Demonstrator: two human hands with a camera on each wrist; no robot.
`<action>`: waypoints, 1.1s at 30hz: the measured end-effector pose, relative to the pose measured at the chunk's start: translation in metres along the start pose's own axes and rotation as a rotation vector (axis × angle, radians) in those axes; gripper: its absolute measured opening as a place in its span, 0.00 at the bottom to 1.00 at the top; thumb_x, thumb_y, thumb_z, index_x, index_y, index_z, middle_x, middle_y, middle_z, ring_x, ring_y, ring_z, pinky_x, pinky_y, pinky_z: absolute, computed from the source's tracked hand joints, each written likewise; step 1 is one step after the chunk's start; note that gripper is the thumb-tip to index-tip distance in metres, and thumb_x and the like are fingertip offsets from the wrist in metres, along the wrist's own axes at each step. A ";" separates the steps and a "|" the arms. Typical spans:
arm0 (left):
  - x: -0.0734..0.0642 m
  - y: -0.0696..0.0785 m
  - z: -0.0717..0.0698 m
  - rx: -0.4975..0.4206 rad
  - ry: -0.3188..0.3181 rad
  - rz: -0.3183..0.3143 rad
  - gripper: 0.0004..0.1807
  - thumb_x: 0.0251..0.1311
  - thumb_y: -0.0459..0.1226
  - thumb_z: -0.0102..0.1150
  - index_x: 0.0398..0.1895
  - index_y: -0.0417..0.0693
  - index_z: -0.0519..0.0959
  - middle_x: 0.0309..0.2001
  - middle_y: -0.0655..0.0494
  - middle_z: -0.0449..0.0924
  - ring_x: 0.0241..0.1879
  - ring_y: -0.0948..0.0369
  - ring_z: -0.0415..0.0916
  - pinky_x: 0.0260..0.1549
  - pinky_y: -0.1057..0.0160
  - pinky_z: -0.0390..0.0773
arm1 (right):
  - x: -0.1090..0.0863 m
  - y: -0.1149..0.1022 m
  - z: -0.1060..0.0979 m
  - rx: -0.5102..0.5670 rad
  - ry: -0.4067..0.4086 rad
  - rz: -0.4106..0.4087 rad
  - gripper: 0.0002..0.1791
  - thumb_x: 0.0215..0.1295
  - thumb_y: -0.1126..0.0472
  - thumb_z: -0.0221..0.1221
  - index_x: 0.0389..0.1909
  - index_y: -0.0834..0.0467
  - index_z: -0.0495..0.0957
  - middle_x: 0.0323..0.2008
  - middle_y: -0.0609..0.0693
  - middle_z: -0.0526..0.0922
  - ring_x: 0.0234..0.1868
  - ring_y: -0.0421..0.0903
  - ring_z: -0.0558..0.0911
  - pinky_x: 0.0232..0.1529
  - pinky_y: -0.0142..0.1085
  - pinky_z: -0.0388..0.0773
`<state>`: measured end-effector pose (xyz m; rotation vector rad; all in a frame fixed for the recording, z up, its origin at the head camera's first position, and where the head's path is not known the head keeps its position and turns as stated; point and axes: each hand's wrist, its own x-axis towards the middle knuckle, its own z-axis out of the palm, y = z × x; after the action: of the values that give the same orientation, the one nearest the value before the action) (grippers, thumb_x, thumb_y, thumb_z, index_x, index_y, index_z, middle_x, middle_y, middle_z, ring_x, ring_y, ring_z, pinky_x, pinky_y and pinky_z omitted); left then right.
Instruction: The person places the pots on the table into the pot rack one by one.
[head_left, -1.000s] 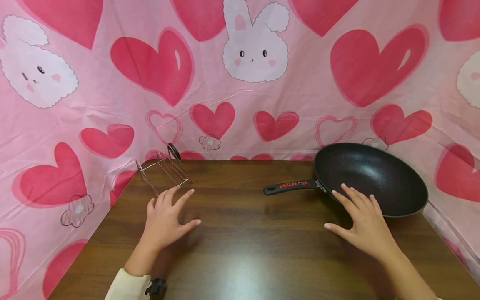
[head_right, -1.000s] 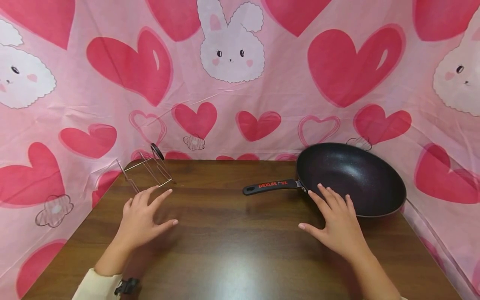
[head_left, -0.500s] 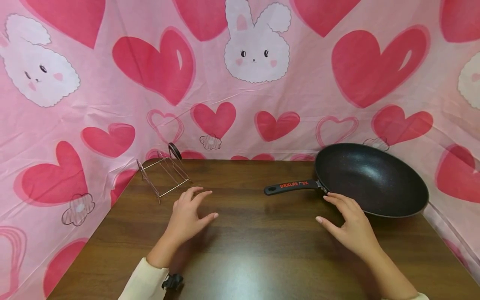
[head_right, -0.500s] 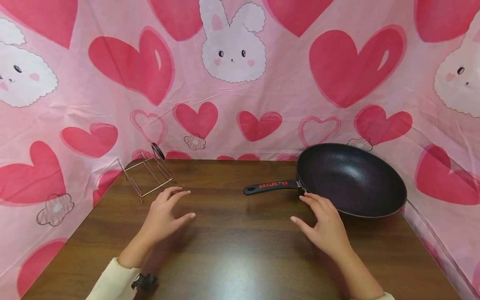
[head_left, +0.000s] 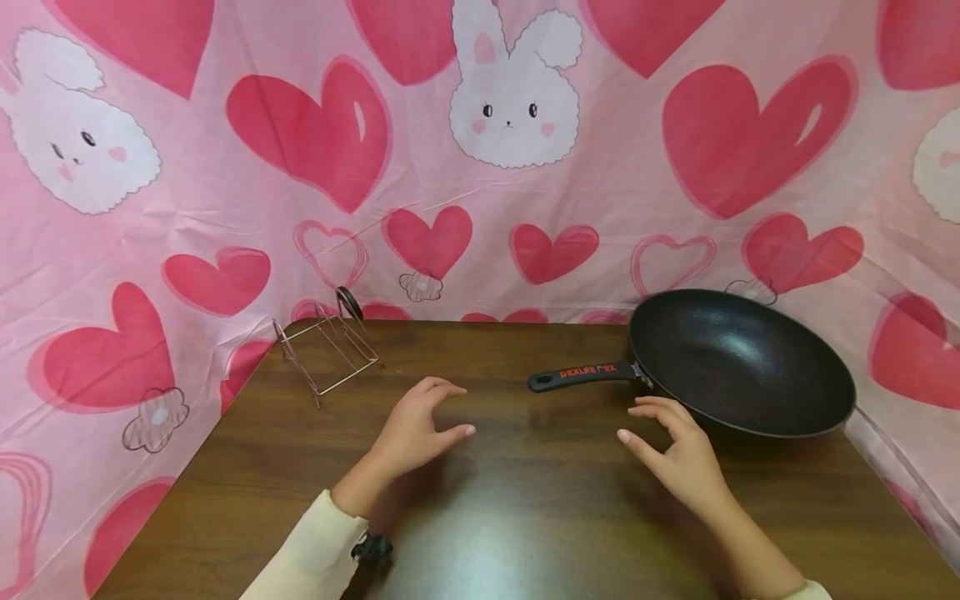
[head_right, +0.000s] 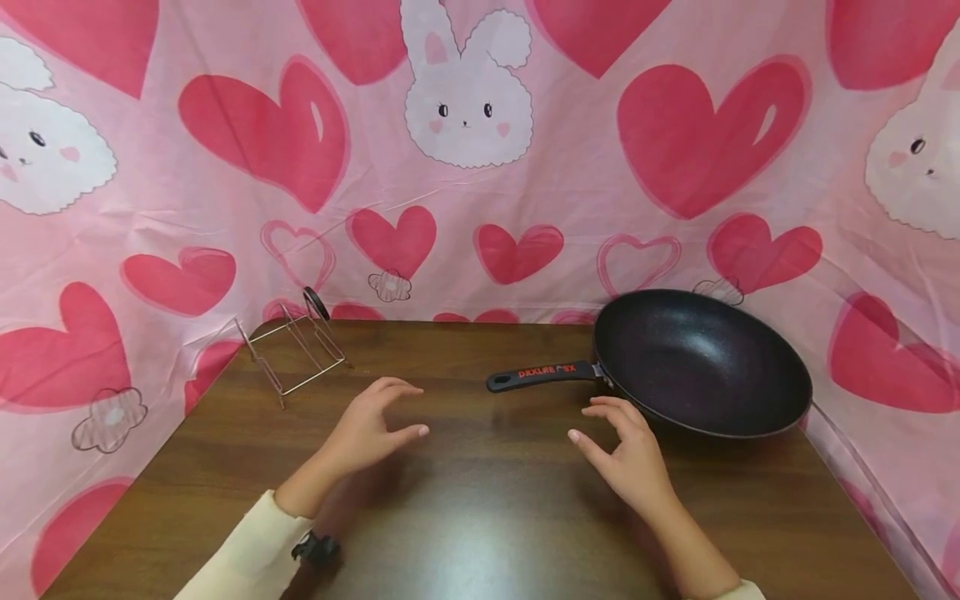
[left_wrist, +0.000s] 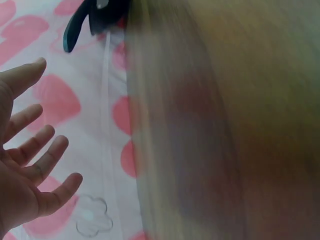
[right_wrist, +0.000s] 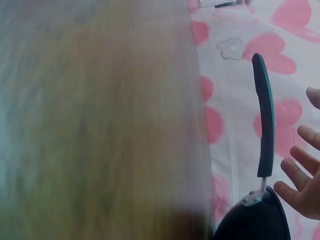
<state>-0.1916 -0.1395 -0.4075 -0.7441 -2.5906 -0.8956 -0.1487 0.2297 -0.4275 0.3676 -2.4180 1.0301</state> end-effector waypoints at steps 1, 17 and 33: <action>0.002 0.002 0.002 -0.010 -0.010 -0.001 0.27 0.47 0.46 0.77 0.51 0.47 0.81 0.48 0.56 0.77 0.49 0.57 0.76 0.50 0.53 0.77 | 0.000 -0.001 0.002 0.012 -0.005 0.022 0.15 0.55 0.60 0.71 0.43 0.57 0.81 0.52 0.52 0.79 0.57 0.53 0.74 0.53 0.36 0.67; 0.042 0.026 0.021 -0.149 -0.113 0.031 0.23 0.51 0.44 0.74 0.49 0.48 0.81 0.47 0.53 0.78 0.46 0.55 0.77 0.47 0.57 0.79 | 0.012 -0.004 0.025 0.494 -0.152 0.419 0.23 0.65 0.59 0.64 0.53 0.70 0.70 0.56 0.66 0.73 0.46 0.34 0.79 0.45 0.23 0.76; 0.091 0.030 0.057 -0.415 -0.264 -0.139 0.25 0.53 0.42 0.73 0.54 0.45 0.79 0.50 0.51 0.82 0.45 0.58 0.79 0.45 0.63 0.80 | 0.044 0.001 0.044 1.140 -0.076 0.733 0.25 0.73 0.60 0.54 0.62 0.64 0.54 0.48 0.53 0.75 0.48 0.50 0.83 0.55 0.46 0.77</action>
<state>-0.2552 -0.0491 -0.3966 -0.8435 -2.7402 -1.5007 -0.2003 0.1958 -0.4308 -0.1767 -1.7551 2.6995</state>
